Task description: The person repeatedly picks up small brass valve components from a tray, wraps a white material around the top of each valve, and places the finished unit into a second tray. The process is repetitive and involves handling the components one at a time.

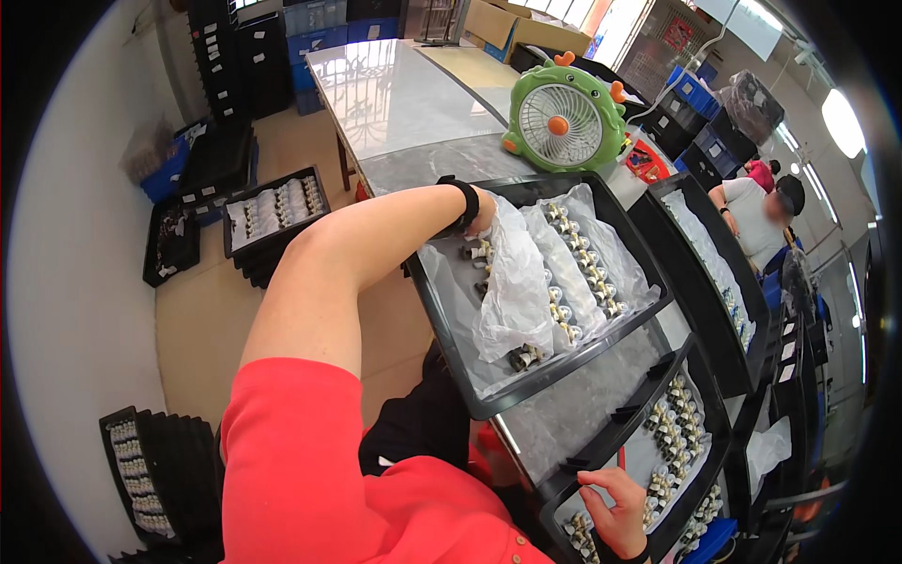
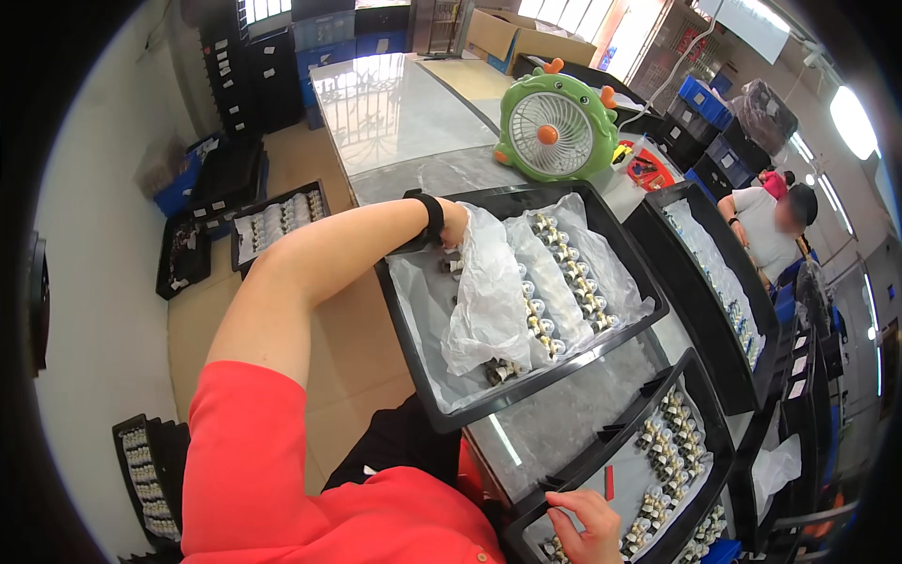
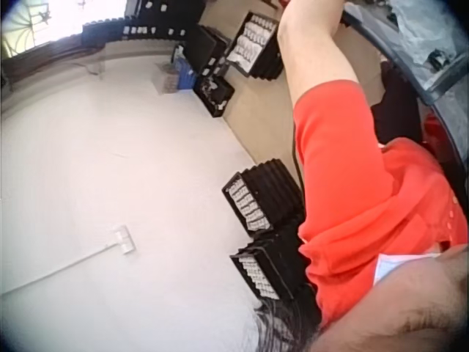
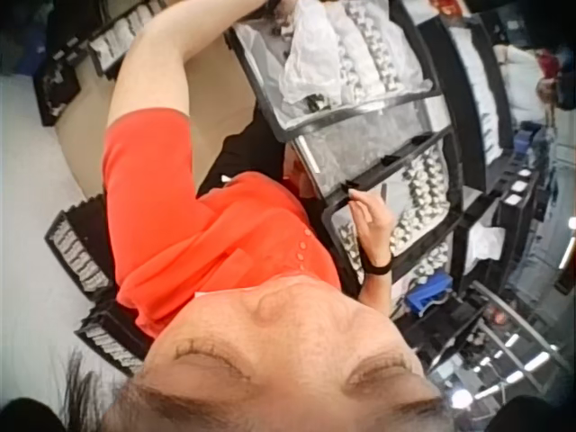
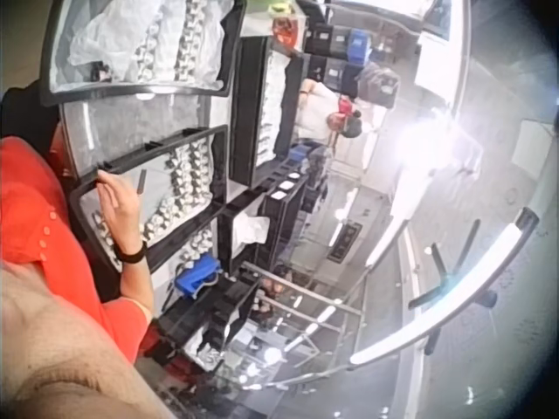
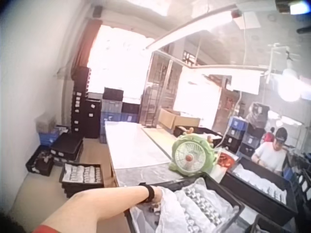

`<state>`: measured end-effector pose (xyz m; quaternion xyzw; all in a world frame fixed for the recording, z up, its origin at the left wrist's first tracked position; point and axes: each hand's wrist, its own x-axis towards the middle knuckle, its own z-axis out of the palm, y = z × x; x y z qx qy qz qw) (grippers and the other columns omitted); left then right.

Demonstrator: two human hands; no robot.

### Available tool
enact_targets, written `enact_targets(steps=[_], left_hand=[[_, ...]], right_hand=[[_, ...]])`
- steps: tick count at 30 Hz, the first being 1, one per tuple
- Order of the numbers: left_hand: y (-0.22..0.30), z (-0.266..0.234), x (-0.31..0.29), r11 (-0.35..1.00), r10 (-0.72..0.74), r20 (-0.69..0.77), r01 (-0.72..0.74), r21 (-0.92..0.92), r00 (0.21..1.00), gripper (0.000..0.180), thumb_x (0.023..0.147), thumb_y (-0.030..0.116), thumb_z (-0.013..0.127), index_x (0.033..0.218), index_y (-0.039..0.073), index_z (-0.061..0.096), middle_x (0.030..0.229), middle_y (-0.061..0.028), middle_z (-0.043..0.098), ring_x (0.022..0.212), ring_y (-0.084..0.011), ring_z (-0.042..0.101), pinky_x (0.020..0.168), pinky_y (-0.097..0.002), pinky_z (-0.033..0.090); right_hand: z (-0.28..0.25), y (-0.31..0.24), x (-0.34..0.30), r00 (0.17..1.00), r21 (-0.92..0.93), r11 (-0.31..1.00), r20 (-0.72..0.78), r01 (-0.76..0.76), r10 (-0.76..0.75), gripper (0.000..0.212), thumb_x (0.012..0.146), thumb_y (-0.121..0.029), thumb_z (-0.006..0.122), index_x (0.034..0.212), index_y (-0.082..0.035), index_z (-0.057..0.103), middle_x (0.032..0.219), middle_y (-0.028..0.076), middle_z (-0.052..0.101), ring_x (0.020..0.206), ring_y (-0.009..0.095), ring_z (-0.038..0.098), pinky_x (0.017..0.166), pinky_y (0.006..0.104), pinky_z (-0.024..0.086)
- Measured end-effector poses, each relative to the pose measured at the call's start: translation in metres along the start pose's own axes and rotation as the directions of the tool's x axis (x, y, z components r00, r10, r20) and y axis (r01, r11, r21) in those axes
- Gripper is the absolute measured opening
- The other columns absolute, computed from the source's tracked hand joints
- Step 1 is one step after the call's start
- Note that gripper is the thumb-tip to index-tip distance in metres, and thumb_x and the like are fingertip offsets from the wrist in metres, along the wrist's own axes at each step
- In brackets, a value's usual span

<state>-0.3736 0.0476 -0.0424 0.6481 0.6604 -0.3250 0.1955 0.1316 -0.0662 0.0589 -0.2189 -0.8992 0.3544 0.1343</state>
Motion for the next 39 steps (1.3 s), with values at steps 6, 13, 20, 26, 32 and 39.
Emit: enact_targets(steps=[6,13,20,26,32,39], left_hand=[[0.009,0.016,-0.001,0.99,-0.124,-0.239,0.105,-0.089,0.963,0.033,0.069,0.02,0.074,0.099,0.008,0.073,0.103,-0.0106,0.07,0.095,-0.0266,0.066,0.077,-0.041,0.052],[0.054,0.006,-0.082,0.935,-0.353,-0.438,0.291,-0.205,0.827,0.03,0.073,0.027,0.069,0.092,0.004,0.072,0.094,-0.0166,0.069,0.087,-0.0305,0.068,0.075,-0.0377,0.055],[0.024,0.009,-0.099,0.909,-0.223,-0.397,0.043,-0.415,0.89,0.049,0.064,0.043,0.077,0.093,0.003,0.071,0.092,-0.016,0.07,0.087,-0.0298,0.068,0.076,-0.037,0.053],[0.055,0.015,-0.164,0.938,-0.319,-0.699,0.106,-0.331,0.64,0.044,0.068,0.029,0.077,0.106,0.01,0.064,0.107,-0.0164,0.06,0.101,-0.0316,0.06,0.083,-0.039,0.049],[0.044,0.028,-0.148,0.964,0.117,-0.774,-0.259,-0.063,0.622,0.024,0.074,0.009,0.067,0.098,0.01,0.066,0.105,-0.0098,0.059,0.102,-0.0285,0.056,0.088,-0.0381,0.045],[0.028,0.034,-0.183,0.879,0.141,-0.551,-0.36,-0.313,0.823,0.014,0.08,0.011,0.064,0.089,0.001,0.065,0.099,-0.0119,0.063,0.096,-0.0309,0.059,0.084,-0.0383,0.046]], right_hand=[[-0.003,0.003,-0.003,0.999,-0.004,0.999,-0.021,0.039,-0.039,0.018,0.083,-0.001,0.066,0.101,-0.003,0.068,0.093,0.013,0.068,0.085,0.026,0.065,0.074,0.0325,0.051],[0.001,0.018,-0.007,0.998,-0.075,0.996,-0.039,0.04,-0.043,0.023,0.073,0.004,0.069,0.095,-0.002,0.069,0.087,0.012,0.068,0.08,0.025,0.065,0.071,0.0313,0.05],[0.001,0.019,-0.007,0.999,-0.033,0.999,-0.046,0.013,-0.014,0.025,0.072,0.003,0.07,0.096,-0.004,0.069,0.086,0.011,0.067,0.079,0.026,0.065,0.069,0.0315,0.05],[0.004,0.024,-0.003,0.999,0.003,1.0,-0.05,-0.012,0.012,0.024,0.074,0.004,0.07,0.096,-0.004,0.07,0.085,0.011,0.066,0.076,0.024,0.065,0.067,0.0299,0.05],[-0.001,0.019,0.009,0.997,-0.048,0.996,0.006,0.075,-0.074,0.019,0.075,0.002,0.069,0.094,-0.004,0.069,0.082,0.01,0.066,0.073,0.024,0.064,0.066,0.0312,0.05],[-0.005,-0.011,0.08,0.96,-0.145,0.949,0.034,0.278,-0.276,0.032,0.072,0.0,0.069,0.103,-0.007,0.065,0.097,0.01,0.062,0.092,0.029,0.059,0.078,0.0369,0.048]])
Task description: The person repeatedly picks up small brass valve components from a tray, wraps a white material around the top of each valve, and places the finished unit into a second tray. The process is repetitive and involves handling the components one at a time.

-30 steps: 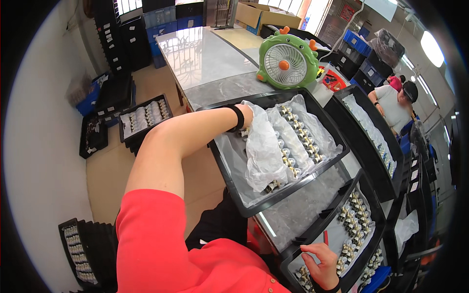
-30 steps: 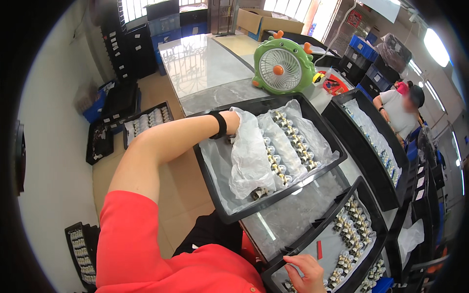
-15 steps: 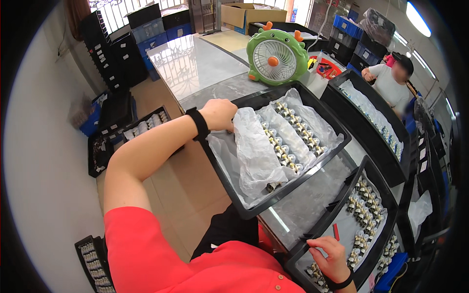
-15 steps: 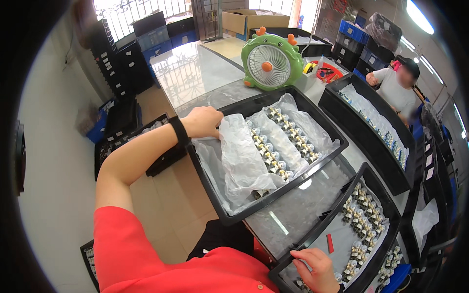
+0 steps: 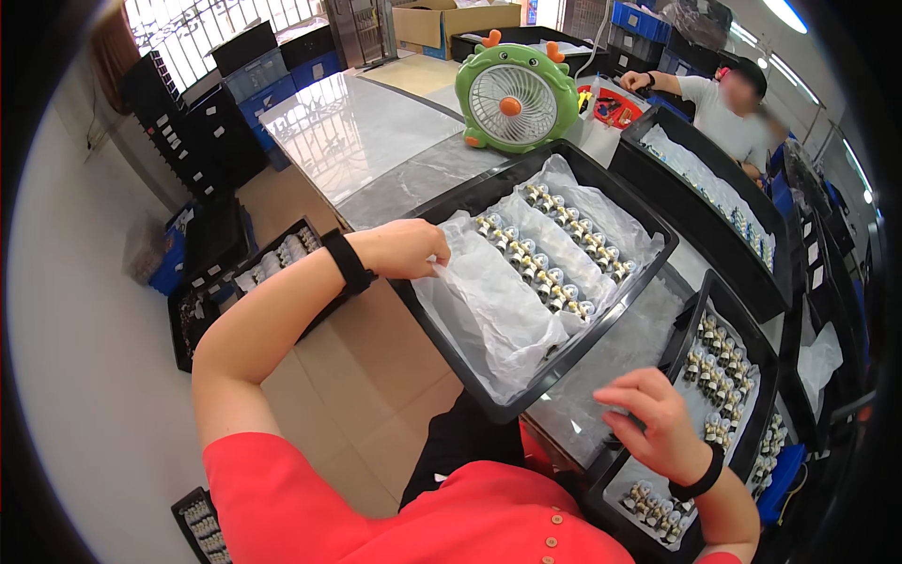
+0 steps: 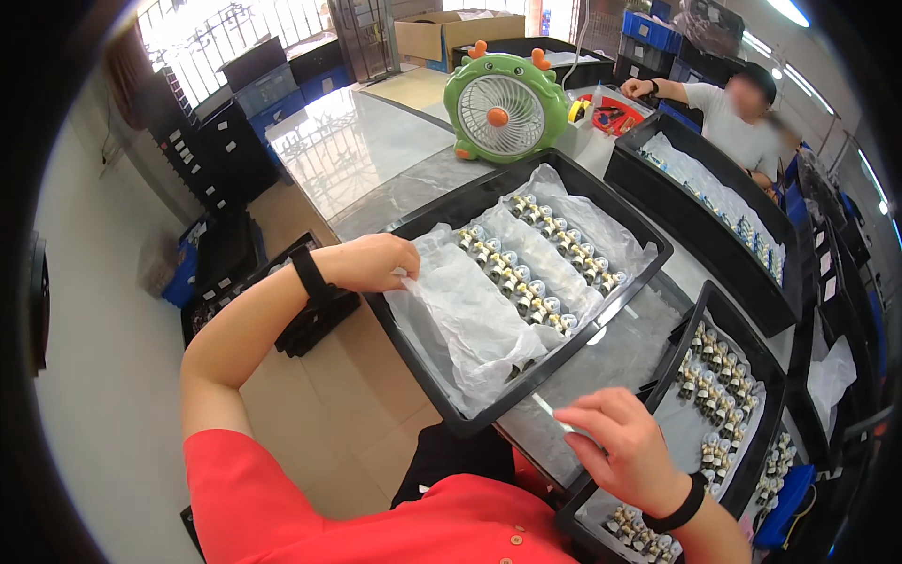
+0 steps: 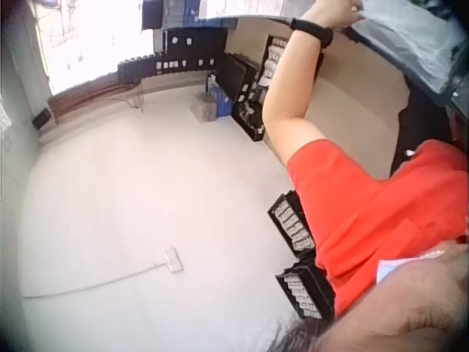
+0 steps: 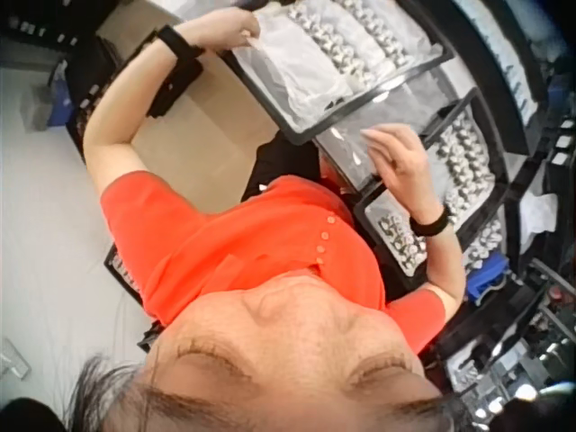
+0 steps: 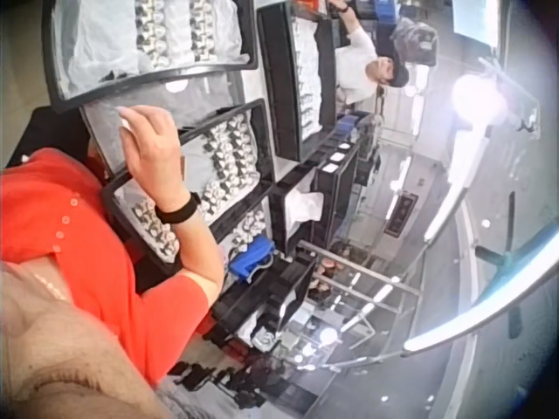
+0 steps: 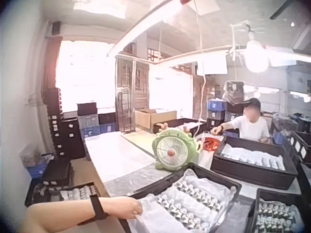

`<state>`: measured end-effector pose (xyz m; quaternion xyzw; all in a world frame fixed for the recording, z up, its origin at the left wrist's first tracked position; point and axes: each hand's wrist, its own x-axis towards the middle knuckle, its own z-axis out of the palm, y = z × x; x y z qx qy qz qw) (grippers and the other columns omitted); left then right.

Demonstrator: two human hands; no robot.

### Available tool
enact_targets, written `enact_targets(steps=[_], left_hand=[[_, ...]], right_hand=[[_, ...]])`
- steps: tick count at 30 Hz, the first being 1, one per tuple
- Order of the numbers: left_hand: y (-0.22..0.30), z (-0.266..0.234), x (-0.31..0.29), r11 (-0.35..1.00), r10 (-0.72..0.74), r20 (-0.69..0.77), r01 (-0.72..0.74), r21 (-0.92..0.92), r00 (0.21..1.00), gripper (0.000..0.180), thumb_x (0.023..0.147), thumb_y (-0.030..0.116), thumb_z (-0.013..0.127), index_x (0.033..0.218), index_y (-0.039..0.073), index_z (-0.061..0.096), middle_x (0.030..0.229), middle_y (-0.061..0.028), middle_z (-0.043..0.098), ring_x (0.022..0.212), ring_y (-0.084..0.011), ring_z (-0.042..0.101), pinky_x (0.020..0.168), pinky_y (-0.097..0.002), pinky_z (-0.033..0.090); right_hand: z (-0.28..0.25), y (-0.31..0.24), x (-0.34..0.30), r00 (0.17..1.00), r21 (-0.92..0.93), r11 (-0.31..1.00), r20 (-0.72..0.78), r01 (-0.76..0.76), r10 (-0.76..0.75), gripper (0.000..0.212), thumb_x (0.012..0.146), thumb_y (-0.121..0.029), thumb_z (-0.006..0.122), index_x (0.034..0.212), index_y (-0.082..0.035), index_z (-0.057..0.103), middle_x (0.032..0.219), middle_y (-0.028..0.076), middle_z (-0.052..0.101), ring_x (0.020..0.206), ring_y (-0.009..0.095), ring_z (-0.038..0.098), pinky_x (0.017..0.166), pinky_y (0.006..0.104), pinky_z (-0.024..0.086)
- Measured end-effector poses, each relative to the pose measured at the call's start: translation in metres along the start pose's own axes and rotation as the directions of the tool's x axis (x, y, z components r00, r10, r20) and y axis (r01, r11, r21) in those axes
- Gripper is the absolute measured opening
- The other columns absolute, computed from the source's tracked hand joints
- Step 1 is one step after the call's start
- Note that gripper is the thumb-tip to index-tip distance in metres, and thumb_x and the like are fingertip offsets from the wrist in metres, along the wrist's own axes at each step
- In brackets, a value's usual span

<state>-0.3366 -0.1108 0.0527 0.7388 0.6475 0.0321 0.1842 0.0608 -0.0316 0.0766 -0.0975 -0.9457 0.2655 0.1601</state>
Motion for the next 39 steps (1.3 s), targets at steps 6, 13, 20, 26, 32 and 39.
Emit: enact_targets(steps=[6,13,20,26,32,39], left_hand=[[0.002,-0.001,-0.01,0.99,0.025,0.03,-0.021,-0.143,0.999,0.017,0.085,0.015,0.062,0.087,-0.002,0.062,0.101,-0.0134,0.062,0.096,-0.0317,0.058,0.085,-0.0379,0.045],[-0.01,0.002,-0.004,0.987,0.14,0.1,-0.131,-0.093,0.985,0.02,0.084,0.02,0.062,0.093,0.002,0.066,0.095,-0.0154,0.065,0.092,-0.0322,0.061,0.081,-0.0388,0.047],[-0.01,-0.005,0.015,0.985,-0.163,0.469,0.172,0.023,0.868,0.027,0.081,0.027,0.059,0.096,0.009,0.07,0.089,-0.0119,0.069,0.085,-0.0276,0.065,0.077,-0.0356,0.05],[-0.004,0.008,0.036,0.957,-0.186,0.54,0.028,0.288,0.821,0.026,0.077,0.027,0.059,0.091,0.011,0.074,0.086,-0.0121,0.07,0.084,-0.0266,0.066,0.075,-0.036,0.051],[0.022,0.01,0.05,0.996,0.086,0.567,-0.075,-0.044,0.819,0.044,0.081,0.044,0.064,0.114,0.014,0.067,0.102,-0.0133,0.068,0.093,-0.0305,0.064,0.081,-0.0371,0.049],[-0.012,0.007,0.063,0.986,-0.167,0.733,0.115,0.121,0.659,0.046,0.081,0.046,0.065,0.115,0.016,0.067,0.111,-0.0094,0.067,0.105,-0.0259,0.061,0.088,-0.0353,0.047]], right_hand=[[0.028,0.006,0.072,0.987,-0.124,0.984,0.108,0.129,-0.116,0.053,0.07,0.0,0.067,0.121,-0.01,0.056,0.121,0.013,0.052,0.112,0.032,0.049,0.093,0.0427,0.04],[0.07,0.026,0.109,0.878,-0.313,0.934,0.478,0.172,-0.002,0.027,0.071,-0.007,0.064,0.098,-0.009,0.063,0.11,0.011,0.06,0.11,0.029,0.053,0.092,0.0457,0.038],[0.084,0.046,0.114,0.708,-0.272,0.962,0.683,0.02,0.178,0.012,0.084,-0.021,0.059,0.089,-0.012,0.065,0.077,0.007,0.066,0.083,0.027,0.064,0.084,0.0458,0.039],[0.091,0.038,0.113,0.746,-0.122,0.992,0.663,0.022,0.065,0.026,0.092,-0.03,0.054,0.102,-0.009,0.065,0.087,0.011,0.067,0.086,0.031,0.063,0.087,0.0437,0.043],[0.098,0.027,0.119,0.622,-0.002,0.997,0.781,-0.08,0.051,0.031,0.092,-0.031,0.053,0.11,-0.009,0.065,0.092,0.015,0.068,0.089,0.034,0.064,0.077,0.0434,0.05],[0.102,0.037,0.121,0.588,0.01,0.998,0.808,-0.066,0.031,0.031,0.089,-0.032,0.055,0.095,-0.006,0.07,0.083,0.017,0.067,0.08,0.037,0.063,0.072,0.044,0.05]])
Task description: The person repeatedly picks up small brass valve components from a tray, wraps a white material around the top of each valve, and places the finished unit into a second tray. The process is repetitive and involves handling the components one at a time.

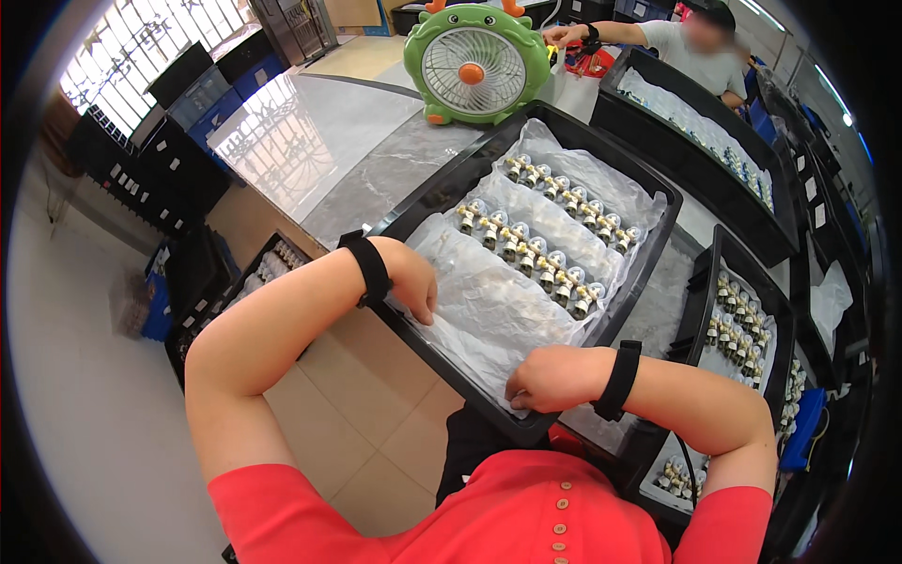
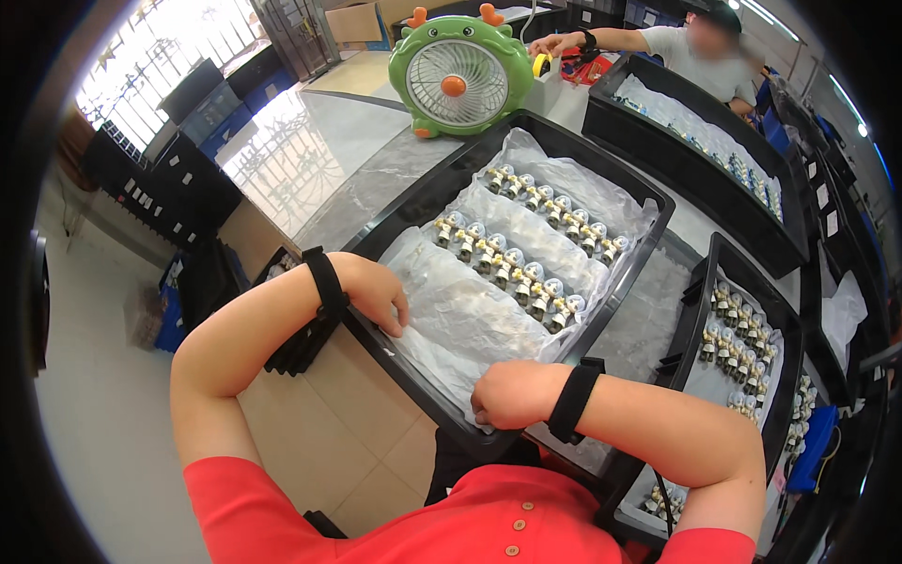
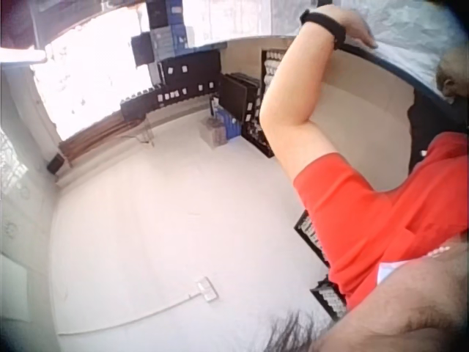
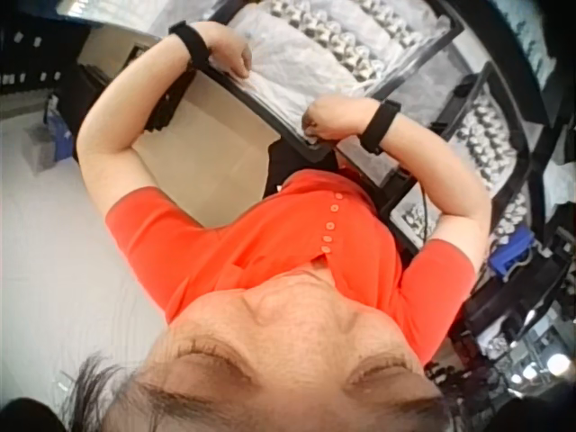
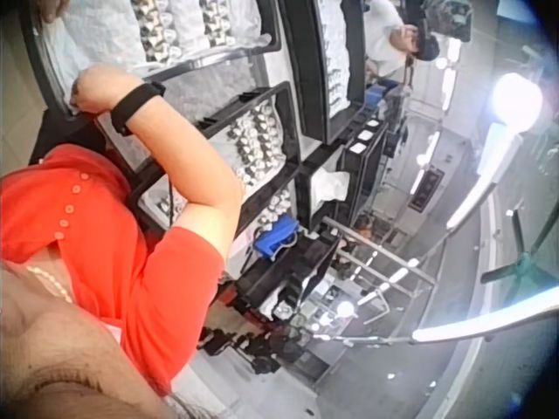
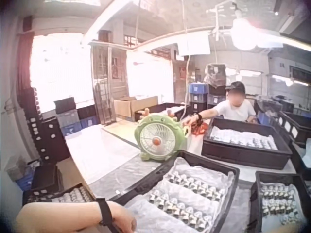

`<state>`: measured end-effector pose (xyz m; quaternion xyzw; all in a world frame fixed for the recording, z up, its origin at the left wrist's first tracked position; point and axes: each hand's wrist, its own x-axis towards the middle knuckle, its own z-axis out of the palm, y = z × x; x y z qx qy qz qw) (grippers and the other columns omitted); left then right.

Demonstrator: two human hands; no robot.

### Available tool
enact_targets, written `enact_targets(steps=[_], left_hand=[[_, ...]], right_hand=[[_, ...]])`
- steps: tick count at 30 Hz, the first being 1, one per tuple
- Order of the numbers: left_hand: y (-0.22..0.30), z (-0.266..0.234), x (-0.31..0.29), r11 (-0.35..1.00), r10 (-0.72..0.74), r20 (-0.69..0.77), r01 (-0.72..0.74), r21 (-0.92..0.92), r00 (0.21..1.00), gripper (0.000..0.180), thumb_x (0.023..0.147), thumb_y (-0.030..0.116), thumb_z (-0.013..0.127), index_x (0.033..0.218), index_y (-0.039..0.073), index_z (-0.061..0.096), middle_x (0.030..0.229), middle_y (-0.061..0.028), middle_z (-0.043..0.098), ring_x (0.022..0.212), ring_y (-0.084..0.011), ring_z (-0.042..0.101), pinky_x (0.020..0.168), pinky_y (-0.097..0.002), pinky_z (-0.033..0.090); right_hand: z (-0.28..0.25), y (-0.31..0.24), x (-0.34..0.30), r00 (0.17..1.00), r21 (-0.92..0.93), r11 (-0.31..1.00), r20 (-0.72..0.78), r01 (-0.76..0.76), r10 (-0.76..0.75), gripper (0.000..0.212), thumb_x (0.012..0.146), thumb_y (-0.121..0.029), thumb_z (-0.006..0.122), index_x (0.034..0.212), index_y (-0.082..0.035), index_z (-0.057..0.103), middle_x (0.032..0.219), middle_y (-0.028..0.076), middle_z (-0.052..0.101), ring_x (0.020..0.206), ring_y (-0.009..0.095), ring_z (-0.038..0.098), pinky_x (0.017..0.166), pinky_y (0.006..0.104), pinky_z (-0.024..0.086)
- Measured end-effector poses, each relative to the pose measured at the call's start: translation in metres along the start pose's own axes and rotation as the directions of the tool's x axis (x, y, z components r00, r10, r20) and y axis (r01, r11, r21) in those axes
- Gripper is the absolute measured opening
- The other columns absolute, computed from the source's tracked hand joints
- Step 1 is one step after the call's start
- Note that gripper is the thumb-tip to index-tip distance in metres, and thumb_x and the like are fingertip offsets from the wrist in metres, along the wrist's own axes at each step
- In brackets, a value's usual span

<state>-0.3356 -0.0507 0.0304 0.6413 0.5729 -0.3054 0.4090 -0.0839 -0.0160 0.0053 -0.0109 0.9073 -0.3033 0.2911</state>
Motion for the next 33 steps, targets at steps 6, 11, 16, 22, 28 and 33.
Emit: enact_targets(steps=[6,11,16,22,28,33], left_hand=[[-0.003,0.0,0.007,0.998,-0.043,-0.001,0.043,0.042,0.999,0.042,0.081,0.047,0.066,0.108,0.014,0.07,0.103,-0.0085,0.069,0.098,-0.0242,0.064,0.082,-0.0352,0.049],[0.01,-0.004,0.013,0.983,-0.04,-0.011,0.042,0.176,0.999,0.042,0.08,0.047,0.067,0.105,0.013,0.07,0.099,-0.0098,0.07,0.094,-0.0261,0.064,0.08,-0.0362,0.049],[0.032,-0.011,0.01,0.97,0.228,-0.172,-0.209,0.122,0.958,0.044,0.08,0.045,0.067,0.111,0.013,0.068,0.105,-0.0136,0.068,0.099,-0.0304,0.063,0.085,-0.0386,0.048],[0.036,-0.004,0.024,0.973,0.194,-0.147,-0.171,0.151,0.97,0.054,0.079,0.044,0.068,0.124,0.016,0.059,0.117,-0.0154,0.063,0.109,-0.0333,0.058,0.092,-0.0402,0.045],[0.035,-0.008,0.022,0.984,0.144,-0.098,-0.132,0.117,0.985,0.062,0.078,0.047,0.069,0.131,0.017,0.053,0.124,-0.0172,0.059,0.115,-0.0339,0.055,0.095,-0.0392,0.043],[0.028,-0.002,0.019,0.99,0.113,-0.085,-0.105,0.096,0.99,0.068,0.078,0.049,0.068,0.136,0.02,0.048,0.127,-0.0189,0.056,0.117,-0.034,0.054,0.096,-0.039,0.042]], right_hand=[[-0.009,-0.007,-0.002,0.986,-0.129,0.982,0.077,-0.137,0.148,0.032,0.089,-0.033,0.056,0.09,-0.004,0.07,0.081,0.018,0.067,0.077,0.037,0.063,0.071,0.0437,0.05],[-0.005,0.001,-0.003,0.998,0.008,0.998,0.016,-0.057,0.057,0.032,0.088,-0.033,0.057,0.092,-0.005,0.07,0.079,0.017,0.067,0.079,0.037,0.063,0.072,0.0442,0.05],[-0.001,-0.002,-0.005,0.969,0.02,1.0,-0.246,-0.011,0.016,0.03,0.085,-0.033,0.061,0.09,-0.004,0.069,0.084,0.016,0.068,0.085,0.036,0.065,0.073,0.0466,0.049],[0.001,0.009,-0.006,0.956,-0.265,0.943,-0.263,-0.202,0.131,0.031,0.083,-0.034,0.064,0.09,-0.004,0.068,0.087,0.012,0.067,0.087,0.033,0.065,0.074,0.0479,0.046],[0.008,0.009,-0.005,0.949,-0.298,0.932,-0.291,-0.207,0.117,0.034,0.084,-0.038,0.062,0.088,-0.005,0.069,0.082,0.013,0.067,0.082,0.033,0.065,0.077,0.0496,0.043],[0.004,-0.003,-0.015,0.958,-0.296,0.938,-0.27,-0.183,0.102,0.048,0.092,-0.049,0.049,0.083,-0.006,0.069,0.066,0.011,0.064,0.069,0.033,0.063,0.08,0.0518,0.039]])
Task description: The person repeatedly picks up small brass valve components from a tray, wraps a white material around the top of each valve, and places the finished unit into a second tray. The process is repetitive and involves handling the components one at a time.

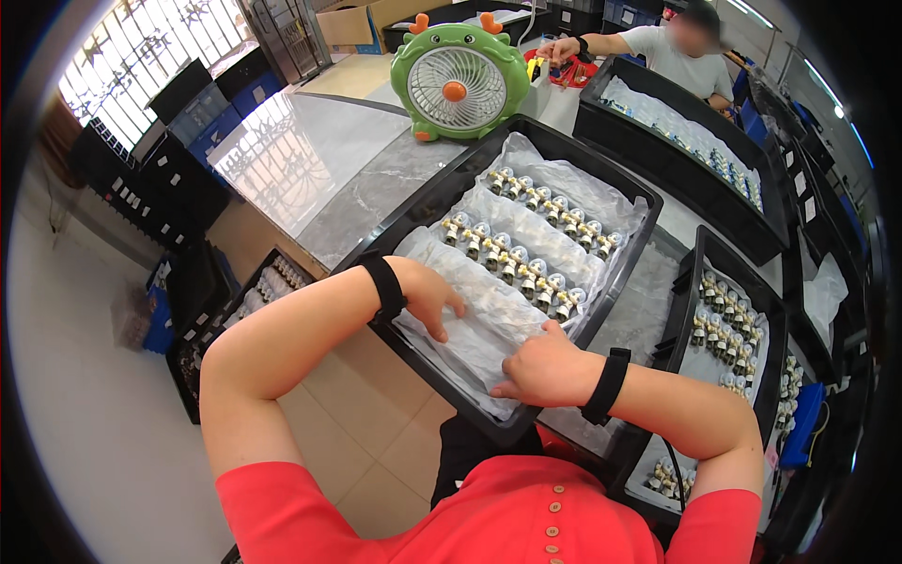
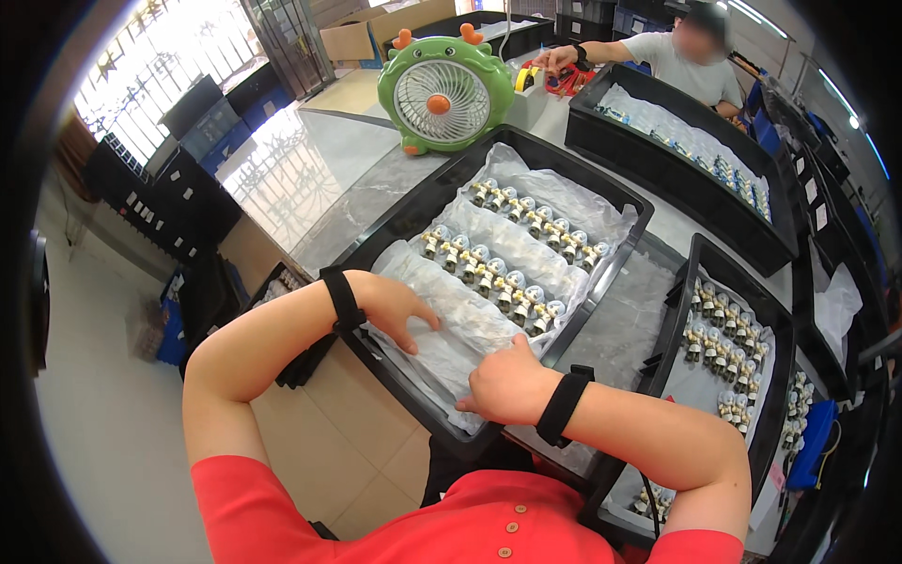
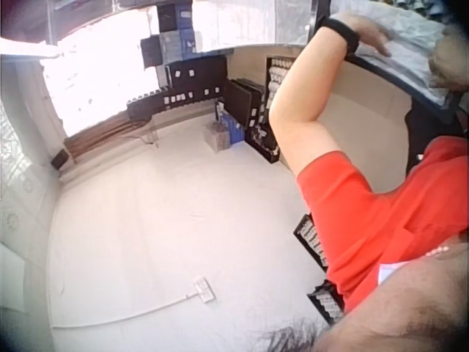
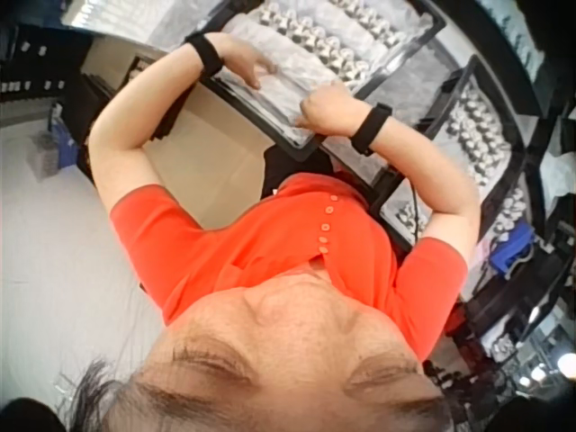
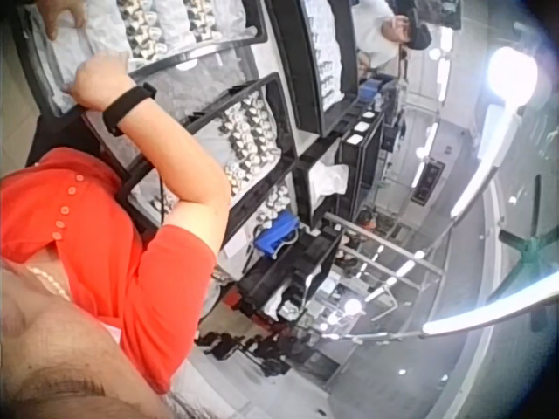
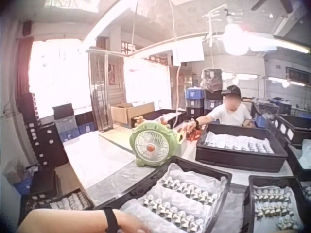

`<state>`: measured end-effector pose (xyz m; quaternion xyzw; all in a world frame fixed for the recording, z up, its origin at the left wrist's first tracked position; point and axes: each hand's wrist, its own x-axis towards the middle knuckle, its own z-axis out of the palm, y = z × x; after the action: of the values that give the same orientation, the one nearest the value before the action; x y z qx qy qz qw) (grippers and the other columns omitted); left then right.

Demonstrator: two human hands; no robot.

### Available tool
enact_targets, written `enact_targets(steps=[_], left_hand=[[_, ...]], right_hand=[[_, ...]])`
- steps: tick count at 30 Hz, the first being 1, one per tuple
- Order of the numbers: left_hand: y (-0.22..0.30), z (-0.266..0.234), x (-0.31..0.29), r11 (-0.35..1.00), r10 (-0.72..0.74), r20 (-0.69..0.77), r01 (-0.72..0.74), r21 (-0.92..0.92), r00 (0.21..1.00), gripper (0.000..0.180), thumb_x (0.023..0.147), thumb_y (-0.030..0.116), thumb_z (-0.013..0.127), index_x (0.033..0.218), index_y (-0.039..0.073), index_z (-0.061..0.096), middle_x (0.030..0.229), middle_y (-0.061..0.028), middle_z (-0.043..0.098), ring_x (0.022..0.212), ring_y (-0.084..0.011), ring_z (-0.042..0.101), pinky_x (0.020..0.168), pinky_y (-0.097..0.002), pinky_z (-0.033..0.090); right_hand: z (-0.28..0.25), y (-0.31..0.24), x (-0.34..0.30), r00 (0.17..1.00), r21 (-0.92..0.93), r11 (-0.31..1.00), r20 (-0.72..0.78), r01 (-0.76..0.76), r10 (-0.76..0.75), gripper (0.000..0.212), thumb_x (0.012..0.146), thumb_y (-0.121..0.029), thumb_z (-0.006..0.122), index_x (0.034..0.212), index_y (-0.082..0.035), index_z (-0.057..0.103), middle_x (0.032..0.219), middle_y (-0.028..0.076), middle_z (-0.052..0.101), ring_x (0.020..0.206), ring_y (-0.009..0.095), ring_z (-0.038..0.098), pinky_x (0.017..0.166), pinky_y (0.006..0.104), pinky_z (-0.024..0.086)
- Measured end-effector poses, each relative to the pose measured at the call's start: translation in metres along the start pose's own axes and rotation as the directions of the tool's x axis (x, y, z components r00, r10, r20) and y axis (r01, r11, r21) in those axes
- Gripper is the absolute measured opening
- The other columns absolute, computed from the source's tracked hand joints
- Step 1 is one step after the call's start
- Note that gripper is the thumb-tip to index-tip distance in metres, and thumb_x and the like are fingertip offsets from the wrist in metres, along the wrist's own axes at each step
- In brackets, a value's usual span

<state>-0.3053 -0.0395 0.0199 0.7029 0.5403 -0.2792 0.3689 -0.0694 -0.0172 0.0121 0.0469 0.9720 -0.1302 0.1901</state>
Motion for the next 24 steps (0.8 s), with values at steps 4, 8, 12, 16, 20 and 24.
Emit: enact_targets(steps=[4,8,12,16,20,24], left_hand=[[0.0,0.001,-0.005,0.998,-0.06,-0.003,0.06,0.022,0.998,0.07,0.078,0.052,0.067,0.137,0.02,0.046,0.123,-0.019,0.059,0.113,-0.0341,0.056,0.093,-0.0397,0.044],[-0.003,0.002,0.001,0.996,-0.088,-0.022,0.088,0.029,0.996,0.068,0.077,0.053,0.066,0.132,0.017,0.05,0.115,-0.0179,0.063,0.106,-0.0334,0.059,0.088,-0.0401,0.046],[-0.01,0.001,0.001,0.987,-0.161,-0.013,0.161,0.0,0.987,0.062,0.076,0.052,0.067,0.122,0.013,0.057,0.111,-0.0169,0.064,0.102,-0.0316,0.061,0.084,-0.0395,0.048],[-0.002,0.002,0.008,0.954,-0.261,0.022,0.254,0.162,0.965,0.055,0.074,0.05,0.069,0.113,0.011,0.064,0.103,-0.0161,0.067,0.097,-0.0307,0.063,0.082,-0.0385,0.049],[0.04,0.004,-0.005,0.986,-0.049,-0.095,0.063,0.153,0.994,0.048,0.078,0.044,0.068,0.112,0.011,0.065,0.102,-0.0164,0.067,0.097,-0.0323,0.063,0.084,-0.0393,0.048],[0.085,0.009,-0.013,0.973,0.23,-0.037,-0.23,0.019,0.972,0.044,0.084,0.032,0.064,0.124,0.014,0.06,0.107,-0.0179,0.066,0.1,-0.0336,0.062,0.086,-0.0412,0.047]], right_hand=[[0.006,-0.007,-0.009,0.993,0.095,0.991,-0.078,0.093,-0.086,0.052,0.094,-0.049,0.044,0.076,-0.007,0.068,0.064,0.012,0.063,0.065,0.034,0.062,0.08,0.0534,0.036],[0.009,-0.012,-0.011,0.994,0.077,0.991,0.01,0.108,-0.109,0.053,0.097,-0.043,0.04,0.069,-0.007,0.067,0.064,0.013,0.063,0.064,0.035,0.061,0.081,0.057,0.035],[0.003,-0.015,-0.01,0.991,0.032,0.994,0.083,0.107,-0.11,0.05,0.098,-0.036,0.038,0.069,-0.006,0.066,0.066,0.013,0.064,0.066,0.035,0.061,0.084,0.0599,0.034],[0.004,-0.017,-0.005,0.979,-0.049,0.985,0.132,0.163,-0.155,0.041,0.096,-0.032,0.039,0.084,-0.006,0.068,0.069,0.013,0.065,0.07,0.033,0.064,0.091,0.0621,0.031],[-0.008,-0.021,-0.024,0.988,0.153,0.976,-0.057,0.154,-0.147,0.029,0.095,-0.026,0.045,0.108,-0.008,0.063,0.085,0.011,0.066,0.086,0.03,0.064,0.099,0.0606,0.027],[-0.02,-0.012,-0.068,0.961,0.244,0.952,-0.25,0.182,-0.12,0.029,0.092,-0.019,0.053,0.119,-0.009,0.058,0.1,0.009,0.064,0.098,0.026,0.06,0.103,0.0576,0.027]])
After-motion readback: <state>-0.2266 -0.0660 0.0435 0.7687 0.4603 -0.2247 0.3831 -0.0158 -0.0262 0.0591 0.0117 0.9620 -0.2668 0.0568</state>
